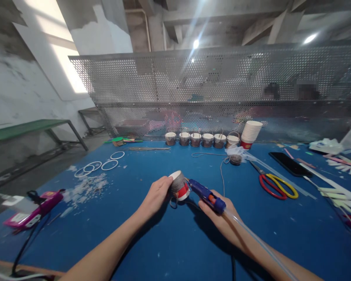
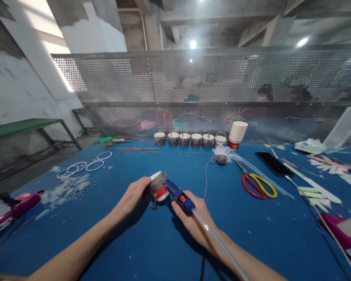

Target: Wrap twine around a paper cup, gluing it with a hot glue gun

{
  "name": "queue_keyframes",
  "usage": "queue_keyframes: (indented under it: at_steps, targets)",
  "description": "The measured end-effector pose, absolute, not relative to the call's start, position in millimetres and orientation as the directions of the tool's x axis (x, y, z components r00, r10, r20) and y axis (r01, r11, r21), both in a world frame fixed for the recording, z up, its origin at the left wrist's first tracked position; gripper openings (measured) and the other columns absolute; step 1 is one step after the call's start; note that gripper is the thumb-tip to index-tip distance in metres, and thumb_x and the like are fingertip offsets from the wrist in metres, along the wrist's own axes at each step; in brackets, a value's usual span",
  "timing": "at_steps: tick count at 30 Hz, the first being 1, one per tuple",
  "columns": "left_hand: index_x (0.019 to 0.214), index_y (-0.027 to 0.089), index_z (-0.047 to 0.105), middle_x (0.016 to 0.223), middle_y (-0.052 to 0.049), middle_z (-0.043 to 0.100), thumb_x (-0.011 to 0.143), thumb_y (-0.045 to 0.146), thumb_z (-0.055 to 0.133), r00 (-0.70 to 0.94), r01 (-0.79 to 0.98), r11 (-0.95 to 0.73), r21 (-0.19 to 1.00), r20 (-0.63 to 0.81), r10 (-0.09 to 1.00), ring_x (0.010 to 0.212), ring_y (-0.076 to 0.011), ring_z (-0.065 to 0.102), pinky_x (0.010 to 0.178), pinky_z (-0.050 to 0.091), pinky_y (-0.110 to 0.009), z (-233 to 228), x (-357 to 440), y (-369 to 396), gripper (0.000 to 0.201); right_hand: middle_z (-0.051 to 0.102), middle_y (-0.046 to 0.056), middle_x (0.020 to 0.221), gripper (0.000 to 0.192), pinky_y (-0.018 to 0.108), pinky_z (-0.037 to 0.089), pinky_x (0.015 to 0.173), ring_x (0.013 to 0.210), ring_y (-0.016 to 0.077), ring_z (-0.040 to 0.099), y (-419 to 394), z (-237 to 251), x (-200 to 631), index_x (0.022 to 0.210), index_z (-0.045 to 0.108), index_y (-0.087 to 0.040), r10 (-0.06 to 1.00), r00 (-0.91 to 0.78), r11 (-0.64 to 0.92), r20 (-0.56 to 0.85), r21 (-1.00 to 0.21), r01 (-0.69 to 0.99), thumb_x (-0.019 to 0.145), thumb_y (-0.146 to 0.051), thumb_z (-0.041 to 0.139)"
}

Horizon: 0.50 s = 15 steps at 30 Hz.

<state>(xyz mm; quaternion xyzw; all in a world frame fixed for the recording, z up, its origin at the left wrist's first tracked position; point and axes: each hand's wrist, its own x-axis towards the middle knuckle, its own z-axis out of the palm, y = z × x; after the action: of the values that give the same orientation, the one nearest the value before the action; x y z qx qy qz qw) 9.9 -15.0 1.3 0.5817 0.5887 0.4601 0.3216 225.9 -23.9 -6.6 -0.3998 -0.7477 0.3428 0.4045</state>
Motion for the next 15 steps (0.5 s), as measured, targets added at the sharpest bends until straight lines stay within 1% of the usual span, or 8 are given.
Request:
queue_keyframes:
  at_steps: [3,6,8,9,12,13,15]
  targets:
    - [0.063,0.019,0.052,0.058,0.002,0.046,0.087,0.044,0.036,-0.070,0.411,-0.067,0.909,0.104,0.992,0.055,-0.0127,0.041,0.051,0.033,-0.023,1,7,-15,0.039,0.058,-0.001,0.063,0.025,0.024,0.042,0.054,0.055,0.0132,0.052,-24,-8,225,0.073,0.053,-0.021,0.872,-0.337,0.460,0.356,-0.832,0.309,0.086,-0.041,0.052]
    - [0.080,0.018,0.059,0.058,0.003,0.049,0.088,0.039,0.032,-0.023,0.411,-0.023,0.911,0.036,0.999,0.051,-0.0122,0.041,0.049,0.031,-0.023,4,6,-19,0.035,0.061,0.000,0.065,0.023,0.025,0.045,0.056,0.057,0.0147,0.056,-23,-9,225,0.076,0.058,-0.020,0.874,-0.273,0.473,0.401,-0.830,0.295,0.086,-0.040,0.055]
    - [0.093,0.019,0.061,0.060,0.003,0.051,0.089,0.038,0.031,0.024,0.438,-0.018,0.899,0.008,1.000,0.050,-0.0123,0.043,0.049,0.033,-0.023,9,9,-22,0.036,0.064,0.002,0.071,0.019,0.026,0.047,0.058,0.059,0.0156,0.059,-23,-8,225,0.082,0.061,-0.020,0.876,-0.212,0.479,0.434,-0.838,0.262,0.085,-0.038,0.057]
    - [0.096,0.019,0.061,0.061,0.003,0.052,0.089,0.037,0.029,0.045,0.461,-0.025,0.887,0.004,0.999,0.050,-0.0126,0.044,0.050,0.034,-0.023,11,12,-23,0.037,0.066,0.003,0.074,0.018,0.026,0.048,0.059,0.061,0.0157,0.060,-22,-7,224,0.087,0.062,-0.020,0.875,-0.185,0.481,0.447,-0.843,0.240,0.085,-0.037,0.058]
    - [0.092,0.019,0.062,0.065,0.001,0.055,0.089,0.037,0.029,0.111,0.552,-0.124,0.824,0.074,0.991,0.056,-0.0141,0.049,0.056,0.039,-0.025,19,22,-28,0.037,0.067,0.004,0.083,0.024,0.026,0.050,0.061,0.063,0.0148,0.061,-19,-6,222,0.102,0.061,-0.019,0.872,-0.170,0.485,0.459,-0.856,0.177,0.083,-0.034,0.060]
    - [0.089,0.019,0.062,0.066,0.001,0.056,0.090,0.037,0.029,0.138,0.576,-0.171,0.799,0.111,0.984,0.059,-0.0146,0.050,0.059,0.041,-0.025,21,25,-30,0.037,0.066,0.003,0.083,0.025,0.026,0.051,0.062,0.063,0.0146,0.061,-18,-7,221,0.104,0.060,-0.019,0.867,-0.188,0.490,0.461,-0.856,0.163,0.083,-0.033,0.060]
    - [0.081,0.019,0.062,0.067,0.000,0.057,0.091,0.038,0.029,0.204,0.601,-0.259,0.756,0.169,0.964,0.063,-0.0149,0.051,0.063,0.042,-0.025,21,32,-33,0.039,0.066,0.003,0.083,0.022,0.025,0.051,0.062,0.064,0.0144,0.061,-16,-8,220,0.101,0.059,-0.019,0.847,-0.246,0.513,0.472,-0.847,0.141,0.084,-0.032,0.059]
